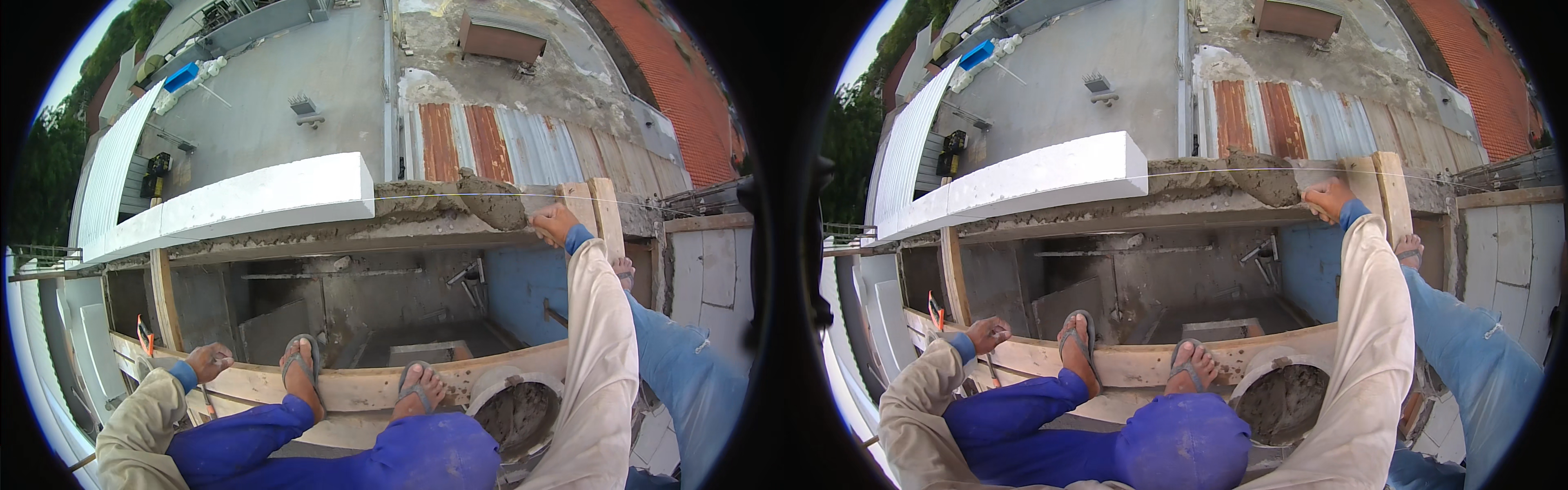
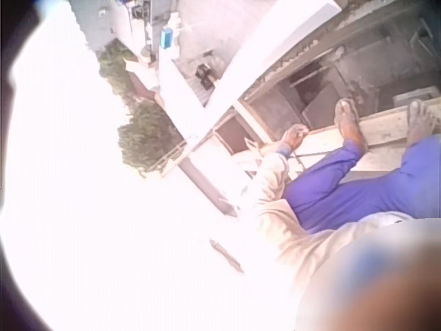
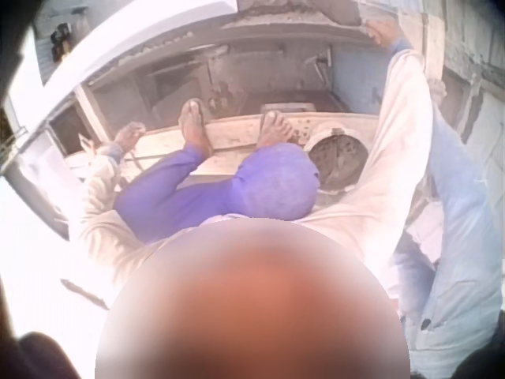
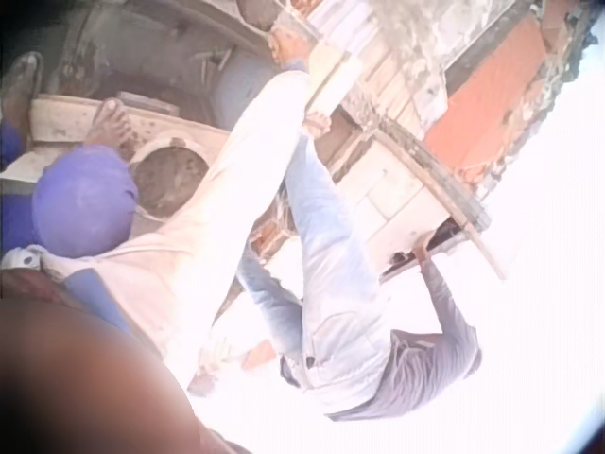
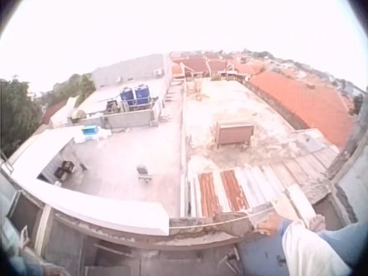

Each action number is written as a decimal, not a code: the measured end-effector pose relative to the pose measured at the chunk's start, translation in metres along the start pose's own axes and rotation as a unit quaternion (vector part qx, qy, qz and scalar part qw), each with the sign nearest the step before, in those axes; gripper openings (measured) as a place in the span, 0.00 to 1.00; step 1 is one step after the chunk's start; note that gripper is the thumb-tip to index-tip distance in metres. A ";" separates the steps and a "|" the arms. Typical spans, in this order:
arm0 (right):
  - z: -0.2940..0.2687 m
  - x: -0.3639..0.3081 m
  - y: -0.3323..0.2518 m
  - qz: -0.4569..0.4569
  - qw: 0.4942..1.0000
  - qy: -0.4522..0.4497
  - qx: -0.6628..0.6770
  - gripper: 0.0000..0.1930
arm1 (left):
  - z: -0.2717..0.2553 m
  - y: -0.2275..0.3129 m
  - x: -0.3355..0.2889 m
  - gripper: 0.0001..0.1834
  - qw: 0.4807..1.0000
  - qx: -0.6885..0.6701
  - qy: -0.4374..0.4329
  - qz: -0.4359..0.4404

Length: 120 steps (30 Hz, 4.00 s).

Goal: The person applies cement mortar to a styrofoam trim piece using a trowel, places it on a wall ledge, and secures it with a hammer. They repeat this process for additional trim pieces, smoothing mortar and adjusting alignment.

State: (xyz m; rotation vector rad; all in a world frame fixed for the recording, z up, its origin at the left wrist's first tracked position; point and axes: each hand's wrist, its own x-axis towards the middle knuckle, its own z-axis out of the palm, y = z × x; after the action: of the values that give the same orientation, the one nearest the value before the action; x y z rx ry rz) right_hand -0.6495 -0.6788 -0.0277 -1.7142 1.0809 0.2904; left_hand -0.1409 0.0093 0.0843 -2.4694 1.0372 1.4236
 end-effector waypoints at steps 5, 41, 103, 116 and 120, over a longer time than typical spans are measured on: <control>0.011 0.060 -0.007 -0.279 0.854 0.280 -0.338 0.16 | 0.033 -0.127 -0.121 0.18 0.985 -0.048 0.007 -0.165; 0.176 0.033 -0.118 0.015 0.962 0.240 -0.130 0.21 | 0.020 0.021 0.010 0.23 0.961 -0.259 -0.095 0.002; 0.289 -0.496 -0.019 0.276 0.872 0.370 -0.163 0.16 | 0.182 0.466 0.087 0.12 0.856 -0.015 -0.297 0.423; 0.366 -0.455 -0.031 0.285 0.786 0.373 0.402 0.16 | 0.188 0.458 0.070 0.11 0.847 -0.020 -0.274 0.455; 0.359 -0.468 -0.030 0.212 0.809 0.503 -0.218 0.16 | 0.184 0.461 0.070 0.12 0.846 -0.011 -0.289 0.449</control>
State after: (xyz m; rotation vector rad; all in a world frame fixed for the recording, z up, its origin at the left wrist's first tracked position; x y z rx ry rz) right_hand -0.7841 -0.1281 0.1382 -2.0499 2.3423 -0.1648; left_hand -0.5309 -0.3017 0.0327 -1.3177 2.0884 2.1755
